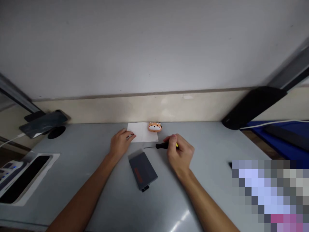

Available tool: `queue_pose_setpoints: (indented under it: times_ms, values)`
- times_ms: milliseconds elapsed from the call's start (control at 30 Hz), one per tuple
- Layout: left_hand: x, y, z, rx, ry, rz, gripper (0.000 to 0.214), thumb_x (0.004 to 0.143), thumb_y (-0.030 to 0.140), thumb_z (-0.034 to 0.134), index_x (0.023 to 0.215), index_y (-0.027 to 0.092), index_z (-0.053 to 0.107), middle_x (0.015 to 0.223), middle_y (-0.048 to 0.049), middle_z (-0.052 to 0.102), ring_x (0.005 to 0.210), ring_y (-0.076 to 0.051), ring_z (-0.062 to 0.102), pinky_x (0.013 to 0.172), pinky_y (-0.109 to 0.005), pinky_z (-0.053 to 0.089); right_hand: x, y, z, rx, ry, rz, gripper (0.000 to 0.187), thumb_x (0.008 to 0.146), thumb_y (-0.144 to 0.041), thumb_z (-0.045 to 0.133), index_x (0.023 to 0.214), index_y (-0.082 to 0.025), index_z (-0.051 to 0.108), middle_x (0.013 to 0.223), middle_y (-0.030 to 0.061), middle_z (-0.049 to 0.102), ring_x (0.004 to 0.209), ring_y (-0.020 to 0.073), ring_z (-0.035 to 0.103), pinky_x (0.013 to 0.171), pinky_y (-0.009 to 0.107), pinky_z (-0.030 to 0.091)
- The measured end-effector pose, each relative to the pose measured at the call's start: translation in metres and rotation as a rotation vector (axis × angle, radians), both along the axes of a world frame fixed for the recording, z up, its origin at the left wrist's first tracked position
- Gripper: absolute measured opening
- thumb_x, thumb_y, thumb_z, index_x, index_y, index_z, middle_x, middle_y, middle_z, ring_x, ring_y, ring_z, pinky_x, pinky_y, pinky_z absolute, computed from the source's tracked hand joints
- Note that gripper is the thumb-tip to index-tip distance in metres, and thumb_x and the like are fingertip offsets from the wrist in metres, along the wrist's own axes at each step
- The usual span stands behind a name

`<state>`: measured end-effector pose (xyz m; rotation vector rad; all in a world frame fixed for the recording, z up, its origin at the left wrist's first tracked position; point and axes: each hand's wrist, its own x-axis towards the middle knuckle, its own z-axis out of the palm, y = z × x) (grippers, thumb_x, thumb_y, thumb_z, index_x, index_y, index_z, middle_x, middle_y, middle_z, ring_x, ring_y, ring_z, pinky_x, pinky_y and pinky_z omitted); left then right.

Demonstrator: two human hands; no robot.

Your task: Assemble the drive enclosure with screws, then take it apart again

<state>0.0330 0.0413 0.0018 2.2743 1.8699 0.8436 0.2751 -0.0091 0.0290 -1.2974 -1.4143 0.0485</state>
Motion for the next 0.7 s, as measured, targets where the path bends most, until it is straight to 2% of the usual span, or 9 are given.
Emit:
queue_pose_setpoints:
  times_ms: [267,533,633,700]
  values:
    - [-0.002,0.0,-0.003,-0.013,0.013,0.014,0.014,0.095,0.037,0.069,0.096,0.026,0.077,0.094,-0.0021,0.07,0.092,-0.019,0.064,0.081,-0.03,0.047,0.001,0.0,0.002,-0.006,-0.008,-0.014,0.045,0.102,-0.029,0.045,0.067,-0.018,0.069,0.058,-0.0003,0.06,0.053,0.0119,0.053,0.057,0.027,0.038]
    - [-0.017,-0.004,-0.001,-0.016,-0.075,-0.018,0.016,0.098,0.03,0.061,0.102,0.024,0.075,0.101,-0.0034,0.067,0.09,-0.018,0.065,0.081,-0.03,0.049,0.002,-0.002,0.004,0.032,-0.041,-0.024,0.047,0.102,-0.031,0.043,0.066,-0.018,0.07,0.056,0.0004,0.06,0.05,0.0126,0.052,0.055,0.028,0.038]
    - [-0.021,-0.007,0.007,-0.004,-0.14,-0.058,0.018,0.099,0.028,0.059,0.105,0.024,0.075,0.107,-0.0041,0.065,0.095,-0.017,0.065,0.087,-0.031,0.05,0.002,-0.003,0.006,0.059,-0.036,-0.045,0.047,0.102,-0.03,0.043,0.065,-0.017,0.07,0.056,0.0008,0.06,0.049,0.0124,0.052,0.055,0.027,0.038]
    - [-0.022,-0.013,0.02,-0.046,-0.208,-0.15,0.018,0.098,0.029,0.058,0.105,0.024,0.074,0.108,-0.0043,0.065,0.096,-0.017,0.064,0.09,-0.031,0.051,0.001,-0.005,0.007,0.081,-0.034,-0.04,0.046,0.101,-0.028,0.044,0.064,-0.017,0.068,0.056,0.0008,0.061,0.049,0.0122,0.053,0.055,0.027,0.038]
